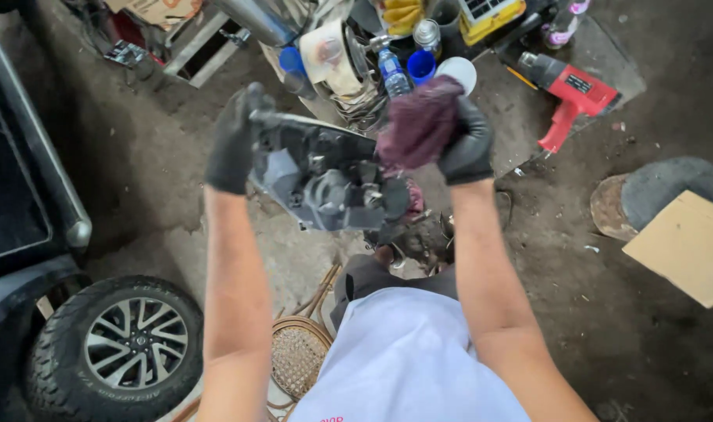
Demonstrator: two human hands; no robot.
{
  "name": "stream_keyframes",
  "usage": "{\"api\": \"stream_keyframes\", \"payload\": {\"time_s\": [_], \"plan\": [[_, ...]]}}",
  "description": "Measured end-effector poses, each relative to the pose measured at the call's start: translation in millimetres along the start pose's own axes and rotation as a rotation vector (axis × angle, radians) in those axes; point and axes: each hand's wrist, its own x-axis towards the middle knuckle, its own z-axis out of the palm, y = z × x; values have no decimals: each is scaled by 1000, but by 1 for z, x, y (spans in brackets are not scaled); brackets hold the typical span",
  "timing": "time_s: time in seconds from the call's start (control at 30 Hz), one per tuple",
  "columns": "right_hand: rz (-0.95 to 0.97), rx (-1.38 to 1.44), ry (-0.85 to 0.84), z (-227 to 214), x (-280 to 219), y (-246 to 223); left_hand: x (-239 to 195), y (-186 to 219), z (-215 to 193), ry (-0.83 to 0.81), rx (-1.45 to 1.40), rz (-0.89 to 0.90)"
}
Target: The person holds a car headlight assembly and wipes its surfaces with a purple cloth. They rotate the headlight to clean the front lens, the black plastic housing, and the internal components, repeatedly turning the object to access different sides.
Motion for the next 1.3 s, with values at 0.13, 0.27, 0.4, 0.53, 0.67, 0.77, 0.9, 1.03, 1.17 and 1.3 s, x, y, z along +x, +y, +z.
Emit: {"api": "stream_keyframes", "payload": {"time_s": [0.13, 0.27, 0.4, 0.53, 0.67, 0.77, 0.9, 1.03, 1.17, 1.3], "plan": [[-63, -26, 132, -42, -20, -17, -42, 27, 0, -151, -55, 50], [-38, -475, 153, -59, -46, 3, -74, 55, 18, -193, -53, 132], [103, -470, -62, 34, -71, 40, -85, 71, 30, -202, 16, 190], [-176, -772, -342, 24, -65, 85, -97, 69, 33, -204, 32, 188], [-453, -1562, -191, -38, -45, 106, -107, 59, 23, -200, 31, 213], [-339, -1630, -163, -30, -60, 90, -100, 59, 21, -153, 23, 203], [-197, -1646, -645, 15, -86, 104, -92, 63, 25, -150, 57, 233], [-565, -1713, -558, 85, -108, 87, -88, 66, 44, -59, -60, 148], [-455, -1922, -468, 87, -113, 92, -91, 81, 61, 2, 2, 115], [-543, -1854, -485, 64, -109, 102, -89, 89, 69, -65, 217, 257]]}}
